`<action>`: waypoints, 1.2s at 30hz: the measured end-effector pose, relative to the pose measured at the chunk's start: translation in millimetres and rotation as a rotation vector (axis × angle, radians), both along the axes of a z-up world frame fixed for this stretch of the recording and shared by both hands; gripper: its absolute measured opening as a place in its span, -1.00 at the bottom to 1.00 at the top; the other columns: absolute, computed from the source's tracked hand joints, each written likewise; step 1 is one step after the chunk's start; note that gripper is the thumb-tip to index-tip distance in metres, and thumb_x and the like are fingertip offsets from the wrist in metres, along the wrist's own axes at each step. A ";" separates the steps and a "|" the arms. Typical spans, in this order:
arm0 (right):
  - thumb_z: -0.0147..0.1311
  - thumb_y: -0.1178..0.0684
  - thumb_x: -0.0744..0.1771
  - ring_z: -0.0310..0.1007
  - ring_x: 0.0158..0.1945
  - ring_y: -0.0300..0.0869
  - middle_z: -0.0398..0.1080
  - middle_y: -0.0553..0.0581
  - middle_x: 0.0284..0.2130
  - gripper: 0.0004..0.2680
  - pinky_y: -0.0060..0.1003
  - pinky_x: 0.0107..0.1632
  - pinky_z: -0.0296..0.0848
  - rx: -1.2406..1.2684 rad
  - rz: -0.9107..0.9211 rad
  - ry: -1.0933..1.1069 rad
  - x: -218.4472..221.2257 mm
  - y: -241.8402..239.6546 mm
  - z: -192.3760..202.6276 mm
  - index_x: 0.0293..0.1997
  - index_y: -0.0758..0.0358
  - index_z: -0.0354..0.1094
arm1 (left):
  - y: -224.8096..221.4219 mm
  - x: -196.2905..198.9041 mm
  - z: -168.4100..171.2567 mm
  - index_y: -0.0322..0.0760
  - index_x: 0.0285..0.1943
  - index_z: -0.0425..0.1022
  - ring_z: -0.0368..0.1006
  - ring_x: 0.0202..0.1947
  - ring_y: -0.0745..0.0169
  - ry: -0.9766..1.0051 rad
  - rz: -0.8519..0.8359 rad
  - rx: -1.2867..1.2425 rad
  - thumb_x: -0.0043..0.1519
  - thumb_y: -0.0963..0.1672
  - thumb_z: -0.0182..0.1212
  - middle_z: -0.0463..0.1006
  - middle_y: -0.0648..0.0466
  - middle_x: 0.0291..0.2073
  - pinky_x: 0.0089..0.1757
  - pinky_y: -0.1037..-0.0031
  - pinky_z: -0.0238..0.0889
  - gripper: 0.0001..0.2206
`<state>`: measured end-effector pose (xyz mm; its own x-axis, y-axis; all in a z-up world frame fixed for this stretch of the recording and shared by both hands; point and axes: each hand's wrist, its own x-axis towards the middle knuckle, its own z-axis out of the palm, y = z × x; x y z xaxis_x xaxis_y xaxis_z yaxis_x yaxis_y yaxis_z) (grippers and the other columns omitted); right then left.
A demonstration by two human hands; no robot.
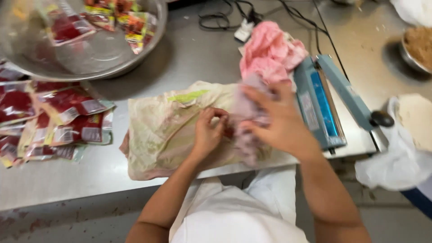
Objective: The person picks up packets of food from a table and uses a heat sealer to seal the open ends of the packets.
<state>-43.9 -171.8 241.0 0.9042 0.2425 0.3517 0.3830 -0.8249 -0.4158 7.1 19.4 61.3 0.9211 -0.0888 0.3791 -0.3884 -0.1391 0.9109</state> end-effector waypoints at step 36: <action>0.28 -0.23 0.25 0.42 -0.01 0.07 0.58 0.06 -0.22 -0.75 0.03 -0.02 0.41 -0.749 -0.083 0.640 9.9 -114.6 -36.9 -0.19 0.05 0.44 | -4.9 -29.7 9.2 -0.21 -0.22 0.57 0.36 -0.18 0.01 -0.248 0.045 0.071 0.23 -0.19 0.28 0.54 0.10 -0.38 -0.04 0.29 0.20 -0.99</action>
<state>-34.0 -286.4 204.2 0.8943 0.1304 -0.4281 0.1974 -0.9734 0.1159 -22.6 14.6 70.5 0.8042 -0.0843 0.5884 -0.5909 -0.2211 0.7759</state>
